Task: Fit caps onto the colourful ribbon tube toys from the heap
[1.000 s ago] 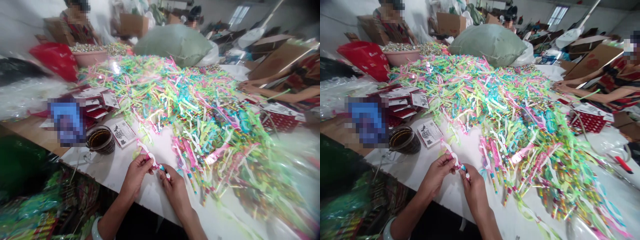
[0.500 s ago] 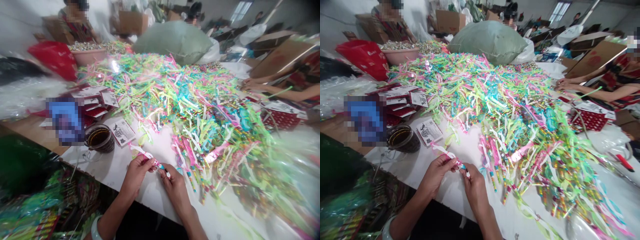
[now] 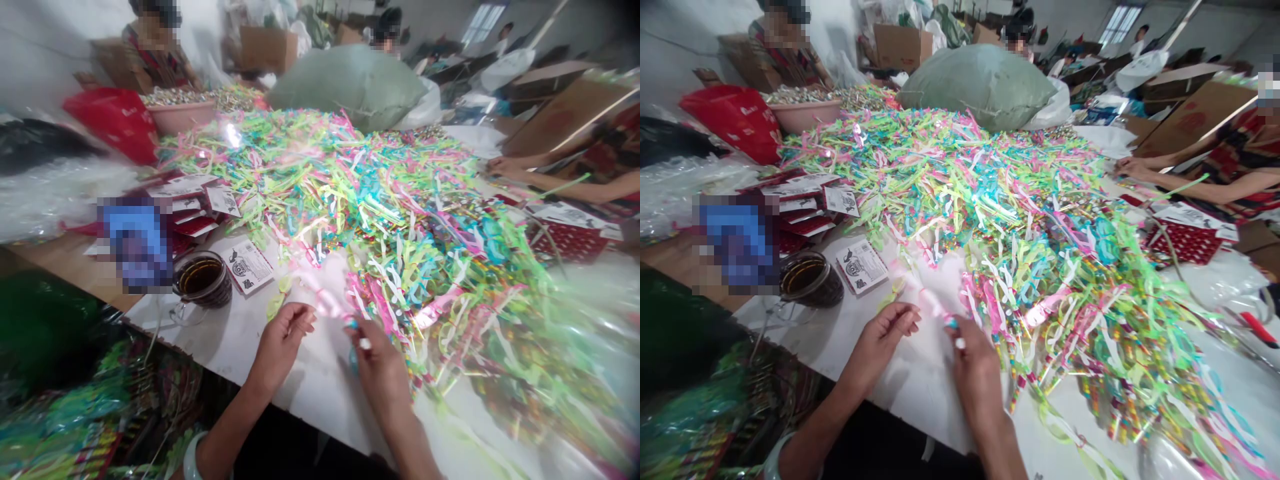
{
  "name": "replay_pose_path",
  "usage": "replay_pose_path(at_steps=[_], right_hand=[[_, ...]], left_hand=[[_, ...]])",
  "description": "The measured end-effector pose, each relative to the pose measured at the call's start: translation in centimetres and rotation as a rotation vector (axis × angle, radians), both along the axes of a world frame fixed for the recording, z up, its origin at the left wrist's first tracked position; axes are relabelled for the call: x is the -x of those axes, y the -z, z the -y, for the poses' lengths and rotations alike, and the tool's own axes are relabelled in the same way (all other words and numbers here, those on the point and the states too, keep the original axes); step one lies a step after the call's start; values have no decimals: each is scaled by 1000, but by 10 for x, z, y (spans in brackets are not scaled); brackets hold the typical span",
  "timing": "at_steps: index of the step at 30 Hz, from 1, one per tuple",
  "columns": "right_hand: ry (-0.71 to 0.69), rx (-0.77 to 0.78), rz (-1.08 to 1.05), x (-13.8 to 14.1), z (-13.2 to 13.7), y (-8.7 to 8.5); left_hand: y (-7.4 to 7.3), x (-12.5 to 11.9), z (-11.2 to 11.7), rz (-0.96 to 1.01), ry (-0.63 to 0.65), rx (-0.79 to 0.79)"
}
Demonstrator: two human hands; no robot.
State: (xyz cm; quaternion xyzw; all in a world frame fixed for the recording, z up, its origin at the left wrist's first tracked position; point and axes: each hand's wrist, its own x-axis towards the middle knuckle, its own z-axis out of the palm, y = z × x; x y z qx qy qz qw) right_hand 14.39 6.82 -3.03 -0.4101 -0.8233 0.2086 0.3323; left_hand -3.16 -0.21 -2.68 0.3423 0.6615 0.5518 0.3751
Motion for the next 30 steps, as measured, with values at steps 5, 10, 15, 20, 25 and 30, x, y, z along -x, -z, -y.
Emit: replay_pose_path(at_steps=[5, 10, 15, 20, 25, 30], right_hand=[[550, -329, 37, -28, -27, -24], [131, 321, -110, 14, -10, -13], [-251, 247, 2, 46, -5, 0], [-255, 103, -49, 41, -13, 4], [-237, 243, -95, 35, -16, -3], [-176, 680, -206, 45, -2, -6]], left_hand=[[13, 32, -11, -829, -174, 200], [14, 38, -10, -868, 5, 276], [-4, 33, 3, -174, 218, 164], [-17, 41, 7, 496, 201, 206], [-6, 41, 3, 989, 133, 170], [9, 6, 5, 584, 48, -88]])
